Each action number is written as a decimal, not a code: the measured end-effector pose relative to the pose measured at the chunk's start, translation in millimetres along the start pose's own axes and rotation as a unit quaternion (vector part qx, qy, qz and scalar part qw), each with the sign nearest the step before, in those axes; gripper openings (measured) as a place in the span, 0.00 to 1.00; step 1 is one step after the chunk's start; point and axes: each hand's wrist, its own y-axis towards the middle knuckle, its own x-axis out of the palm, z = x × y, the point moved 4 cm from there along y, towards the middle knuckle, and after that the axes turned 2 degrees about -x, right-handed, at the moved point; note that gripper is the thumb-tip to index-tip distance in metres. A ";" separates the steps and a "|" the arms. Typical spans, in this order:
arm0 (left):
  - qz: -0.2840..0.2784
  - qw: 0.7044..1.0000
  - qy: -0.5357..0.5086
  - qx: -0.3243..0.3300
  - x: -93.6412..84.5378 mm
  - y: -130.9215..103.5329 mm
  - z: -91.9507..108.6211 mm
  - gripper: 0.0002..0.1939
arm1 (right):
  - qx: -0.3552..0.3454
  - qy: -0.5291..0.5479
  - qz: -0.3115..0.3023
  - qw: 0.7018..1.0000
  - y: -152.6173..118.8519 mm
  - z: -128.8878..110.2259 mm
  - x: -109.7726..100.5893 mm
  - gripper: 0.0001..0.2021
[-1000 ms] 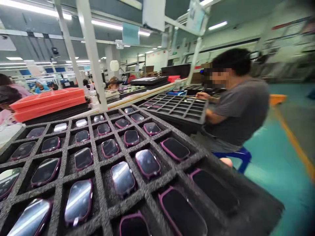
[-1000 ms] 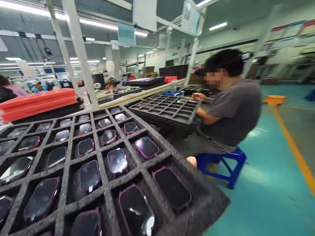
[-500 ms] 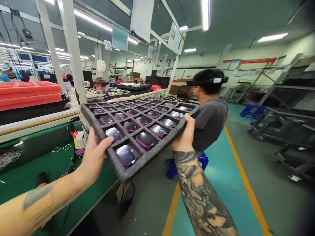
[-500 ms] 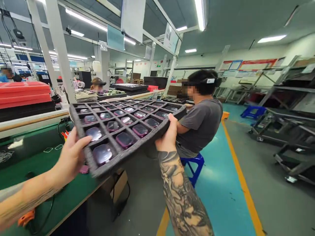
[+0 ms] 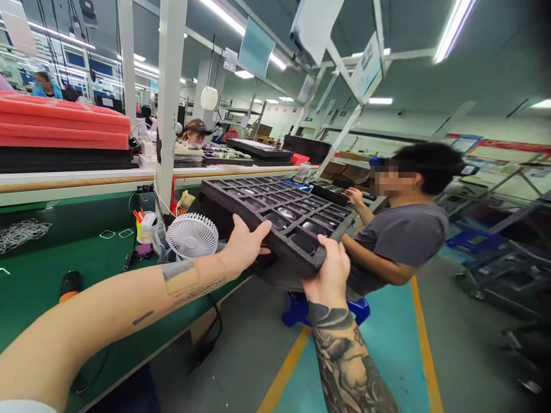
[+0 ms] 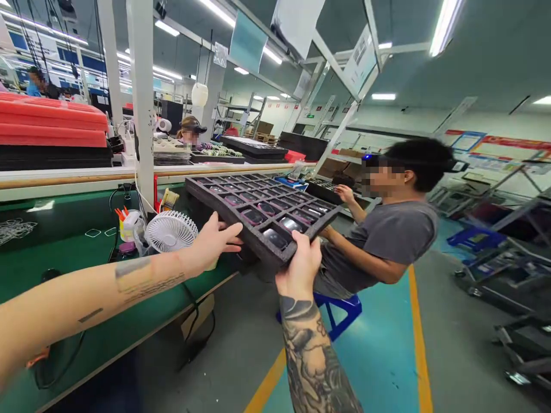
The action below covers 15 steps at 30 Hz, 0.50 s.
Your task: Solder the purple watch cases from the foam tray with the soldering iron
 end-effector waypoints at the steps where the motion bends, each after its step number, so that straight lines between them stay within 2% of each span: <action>1: -0.016 0.999 0.023 -0.021 -5.9 -4.3 -1.8 0.25 | 0.001 -0.002 0.009 1.000 9.4 4.1 -2.4 0.24; 4: -0.064 0.991 0.105 -0.051 -19.9 -26.0 1.5 0.26 | 0.002 -0.002 0.034 0.999 43.0 21.0 0.5 0.23; 8: -0.167 0.966 0.198 -0.019 -26.3 -76.3 14.4 0.31 | 0.016 0.002 0.059 0.998 87.4 37.9 21.3 0.24; 12: -0.273 0.921 0.277 0.011 -37.9 -124.3 20.9 0.35 | 0.026 -0.021 0.068 0.997 126.0 34.2 42.5 0.25; 15: -0.312 0.893 0.324 0.026 -54.3 -145.7 26.8 0.33 | 0.028 -0.068 0.065 0.995 143.2 28.3 49.8 0.26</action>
